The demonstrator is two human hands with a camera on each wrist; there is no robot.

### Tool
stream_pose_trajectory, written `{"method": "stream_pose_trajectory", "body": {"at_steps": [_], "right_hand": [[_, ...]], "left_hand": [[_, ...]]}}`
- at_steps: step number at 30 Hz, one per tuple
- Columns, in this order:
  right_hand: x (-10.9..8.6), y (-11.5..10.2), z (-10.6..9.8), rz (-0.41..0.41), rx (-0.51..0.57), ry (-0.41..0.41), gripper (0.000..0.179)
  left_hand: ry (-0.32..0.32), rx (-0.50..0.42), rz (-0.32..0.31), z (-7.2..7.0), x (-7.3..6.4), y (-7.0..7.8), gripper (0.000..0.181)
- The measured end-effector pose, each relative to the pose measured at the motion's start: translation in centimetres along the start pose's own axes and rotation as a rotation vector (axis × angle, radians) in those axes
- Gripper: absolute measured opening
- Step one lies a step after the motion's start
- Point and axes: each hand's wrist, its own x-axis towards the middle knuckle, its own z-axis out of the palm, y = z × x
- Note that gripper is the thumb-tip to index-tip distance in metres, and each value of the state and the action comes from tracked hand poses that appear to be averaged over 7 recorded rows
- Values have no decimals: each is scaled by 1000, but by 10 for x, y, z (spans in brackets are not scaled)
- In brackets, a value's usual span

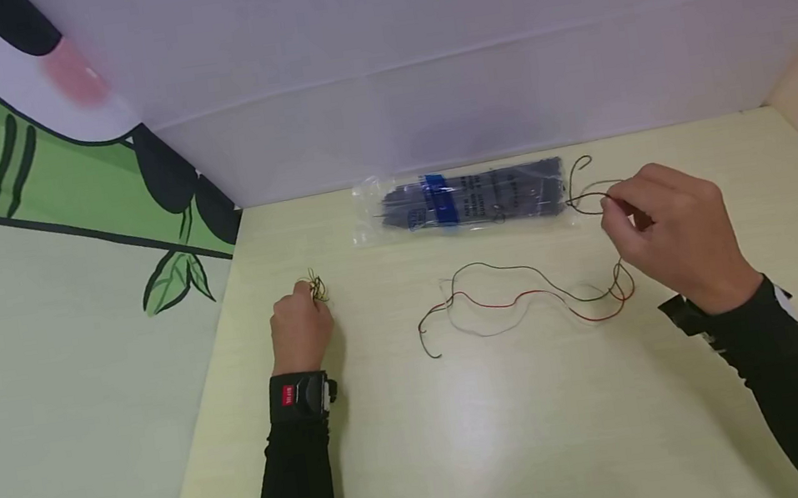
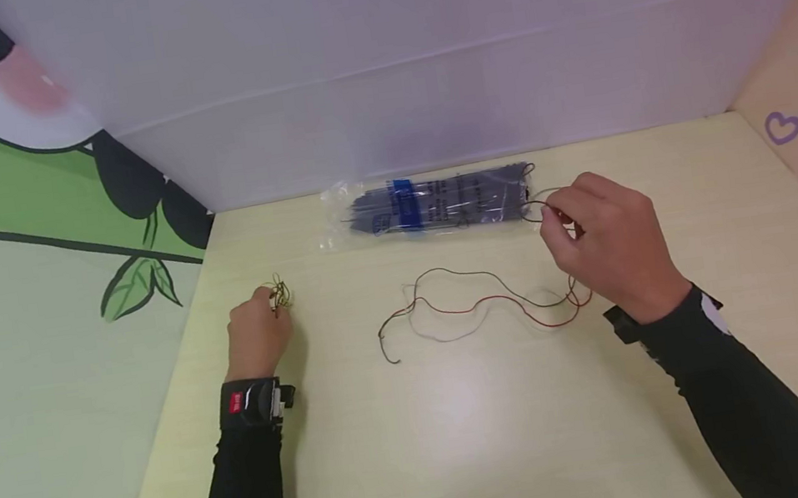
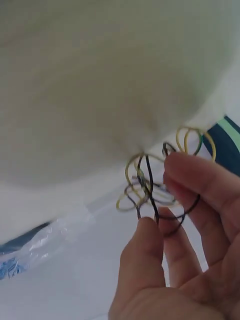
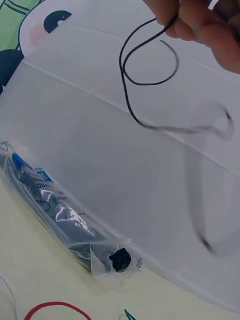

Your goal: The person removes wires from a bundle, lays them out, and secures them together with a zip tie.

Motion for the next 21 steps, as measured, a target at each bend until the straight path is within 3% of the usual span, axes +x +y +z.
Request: {"method": "stream_pose_trajectory", "body": {"at_steps": [6,10,12,16,19,21], "right_hand": [[0,-14,-2,16,151,-51,14],[-3,-24,3,0,285,-123,15],[-4,-29,6,-22,331,-152,17],[-3,-36,10,-54,403,-194,20],[1,-40,10,-50,455,-204,22],[3,-43,8,-38,492,-199,23]], "left_hand": [[26,9,67,-18,-2,15,34],[93,7,162,-29,-8,39,28],[173,-49,286,-33,-18,62,23],[312,-202,652,-35,-45,121,30],[310,-222,847,-34,-60,159,39],[288,-202,891,-33,-62,173,31]]}}
